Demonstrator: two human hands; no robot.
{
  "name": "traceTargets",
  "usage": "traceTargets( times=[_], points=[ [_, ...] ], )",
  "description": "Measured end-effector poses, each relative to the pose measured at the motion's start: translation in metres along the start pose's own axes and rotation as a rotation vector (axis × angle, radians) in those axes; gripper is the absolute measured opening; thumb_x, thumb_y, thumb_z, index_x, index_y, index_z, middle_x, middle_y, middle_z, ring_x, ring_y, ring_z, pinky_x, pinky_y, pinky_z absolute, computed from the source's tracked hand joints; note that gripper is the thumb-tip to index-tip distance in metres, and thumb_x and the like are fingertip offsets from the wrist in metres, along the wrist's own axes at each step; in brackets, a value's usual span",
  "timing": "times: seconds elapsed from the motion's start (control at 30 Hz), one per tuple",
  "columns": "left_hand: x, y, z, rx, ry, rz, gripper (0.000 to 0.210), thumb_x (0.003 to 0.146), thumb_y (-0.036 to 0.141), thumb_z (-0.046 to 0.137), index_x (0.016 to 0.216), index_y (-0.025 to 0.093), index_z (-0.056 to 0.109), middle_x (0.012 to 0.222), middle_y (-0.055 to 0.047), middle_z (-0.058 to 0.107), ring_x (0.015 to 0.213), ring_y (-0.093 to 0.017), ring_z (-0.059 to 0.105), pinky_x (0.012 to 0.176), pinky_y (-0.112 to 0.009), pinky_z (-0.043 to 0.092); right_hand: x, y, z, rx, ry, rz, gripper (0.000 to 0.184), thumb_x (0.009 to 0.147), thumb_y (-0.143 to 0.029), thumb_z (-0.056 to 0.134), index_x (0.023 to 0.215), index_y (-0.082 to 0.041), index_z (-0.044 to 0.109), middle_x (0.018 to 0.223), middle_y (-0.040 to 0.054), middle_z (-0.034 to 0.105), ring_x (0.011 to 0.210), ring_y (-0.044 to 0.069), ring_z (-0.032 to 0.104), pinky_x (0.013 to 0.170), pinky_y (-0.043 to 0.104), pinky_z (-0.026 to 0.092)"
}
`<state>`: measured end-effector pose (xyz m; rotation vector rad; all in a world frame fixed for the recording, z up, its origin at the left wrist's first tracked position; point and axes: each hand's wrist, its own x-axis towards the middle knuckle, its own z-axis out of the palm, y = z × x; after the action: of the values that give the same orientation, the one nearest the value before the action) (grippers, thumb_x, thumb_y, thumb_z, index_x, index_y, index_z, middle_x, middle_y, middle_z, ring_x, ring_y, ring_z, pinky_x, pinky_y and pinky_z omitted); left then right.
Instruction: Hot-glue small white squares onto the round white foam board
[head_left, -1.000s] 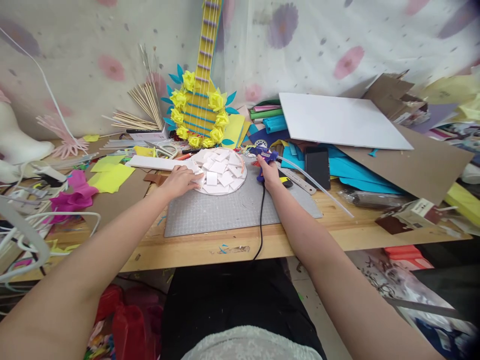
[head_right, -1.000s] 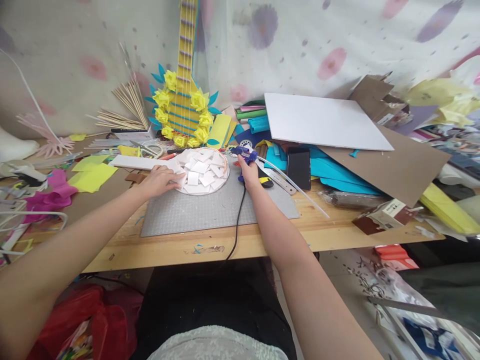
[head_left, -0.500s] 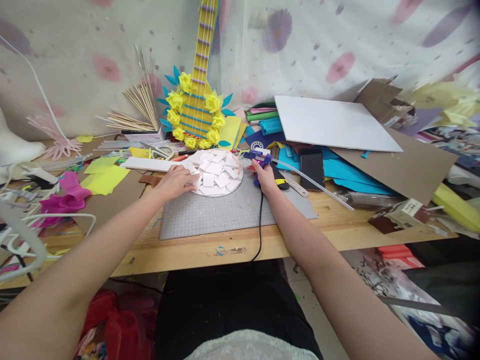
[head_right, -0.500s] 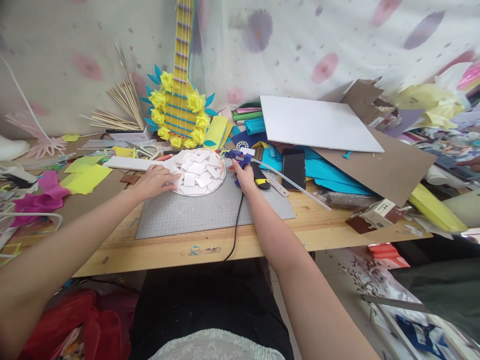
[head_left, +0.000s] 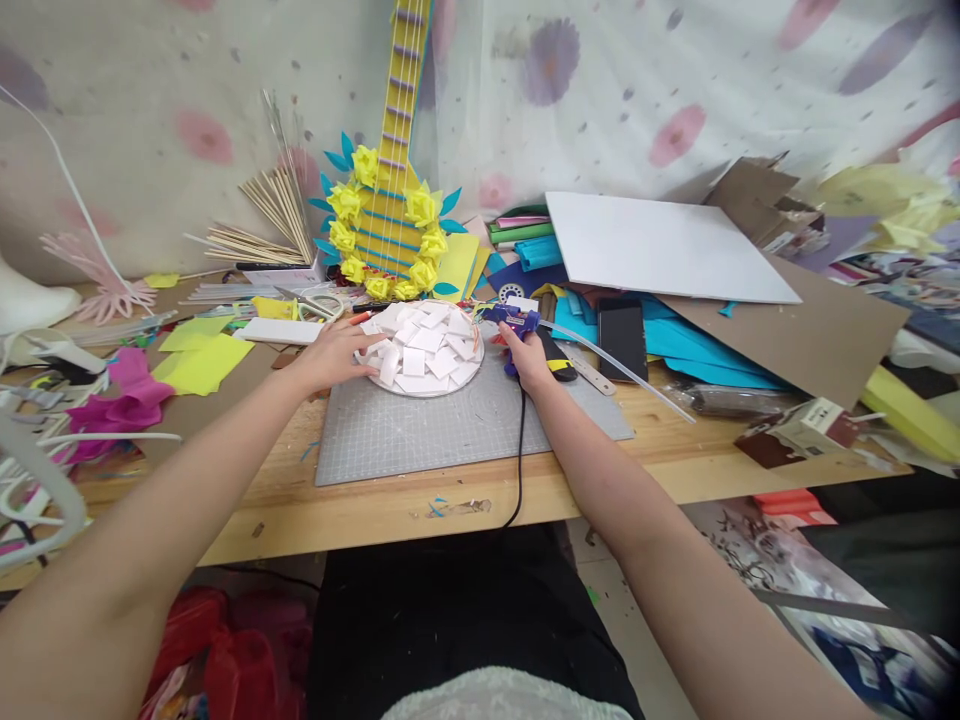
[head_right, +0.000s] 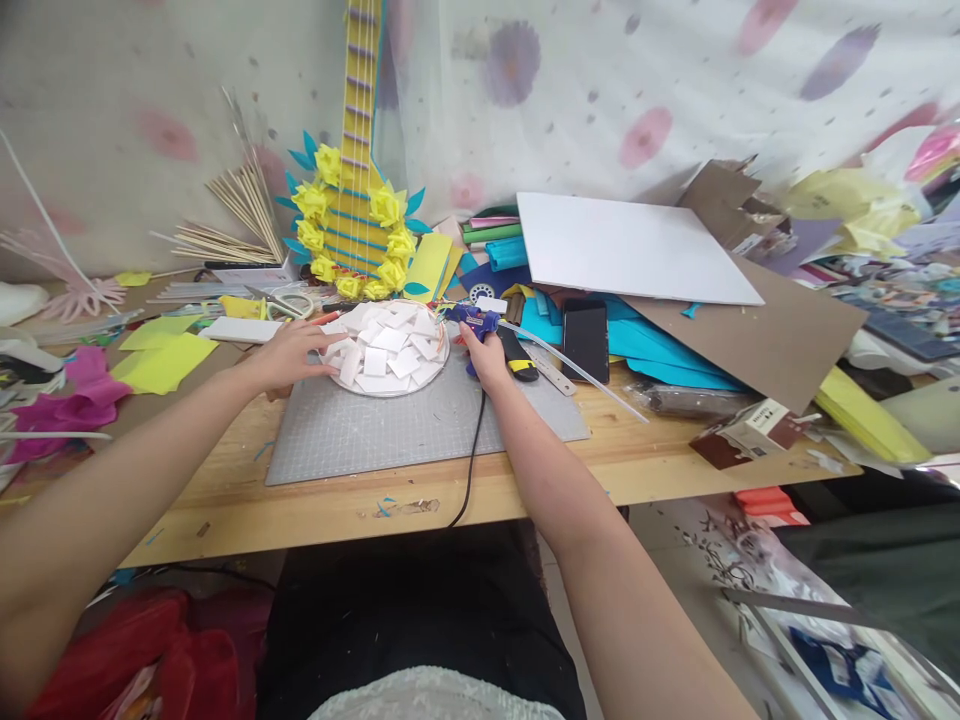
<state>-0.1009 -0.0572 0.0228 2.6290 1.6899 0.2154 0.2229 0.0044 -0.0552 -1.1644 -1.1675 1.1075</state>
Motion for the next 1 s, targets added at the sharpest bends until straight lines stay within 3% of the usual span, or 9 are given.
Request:
traceTargets(
  times=[0.17,0.33,0.5,0.67,0.9,1.0],
  points=[
    [0.002,-0.012,0.001,-0.057,0.055,-0.092,0.057,0.074,0.055,0.067,0.124,0.027,0.066,0.118,-0.011,0.066,0.12,-0.033,0.052,0.104,-0.047,0.037,0.0,0.0,0.0,-0.04,-0.002,-0.001,0.052,0.065,-0.066,0.064,0.087,-0.019,0.062,0.08,0.006,0.07,0.073,0.018,0.062,0.06,0.029,0.047],
    [0.007,-0.004,0.005,-0.117,0.029,0.066,0.046,0.074,0.052,0.068,0.114,0.029,0.071,0.111,-0.007,0.066,0.129,-0.031,0.045,0.11,-0.049,0.031,-0.001,0.001,-0.001,-0.033,-0.01,-0.004,0.052,0.066,-0.066,0.064,0.09,-0.019,0.062,0.08,0.0049,0.07,0.074,0.017,0.062,0.059,0.028,0.046],
    [0.009,-0.001,0.009,-0.142,-0.047,0.114,0.037,0.077,0.043,0.067,0.111,0.03,0.072,0.111,-0.004,0.065,0.112,-0.024,0.057,0.108,-0.046,0.035,-0.008,-0.006,0.001,-0.018,-0.043,-0.019,0.054,0.066,-0.066,0.065,0.092,-0.019,0.062,0.079,0.0051,0.07,0.066,0.016,0.06,0.056,0.028,0.046],
    [0.011,0.003,0.01,-0.077,-0.057,0.129,0.035,0.075,0.033,0.07,0.109,0.025,0.073,0.112,-0.006,0.066,0.111,-0.024,0.057,0.107,-0.045,0.036,-0.018,-0.017,0.004,-0.016,-0.218,-0.021,0.051,0.065,-0.065,0.068,0.089,-0.02,0.064,0.078,0.005,0.07,0.066,0.017,0.061,0.052,0.028,0.046],
    [0.006,0.011,0.014,-0.1,-0.011,0.054,0.038,0.072,0.025,0.074,0.11,0.018,0.072,0.117,-0.011,0.062,0.117,-0.025,0.054,0.106,-0.042,0.039,-0.038,-0.046,0.015,-0.117,-0.597,0.06,0.035,0.066,-0.051,0.077,0.073,-0.018,0.065,0.073,0.0053,0.07,0.057,0.013,0.058,0.049,0.026,0.047],
    [0.002,0.008,0.016,-0.169,0.001,0.034,0.037,0.074,0.03,0.073,0.11,0.02,0.073,0.12,-0.011,0.061,0.119,-0.025,0.053,0.108,-0.042,0.037,-0.041,-0.051,0.019,-0.146,-0.646,0.098,0.034,0.066,-0.049,0.078,0.071,-0.018,0.065,0.071,0.0054,0.07,0.061,0.015,0.062,0.052,0.026,0.051]
  ],
)
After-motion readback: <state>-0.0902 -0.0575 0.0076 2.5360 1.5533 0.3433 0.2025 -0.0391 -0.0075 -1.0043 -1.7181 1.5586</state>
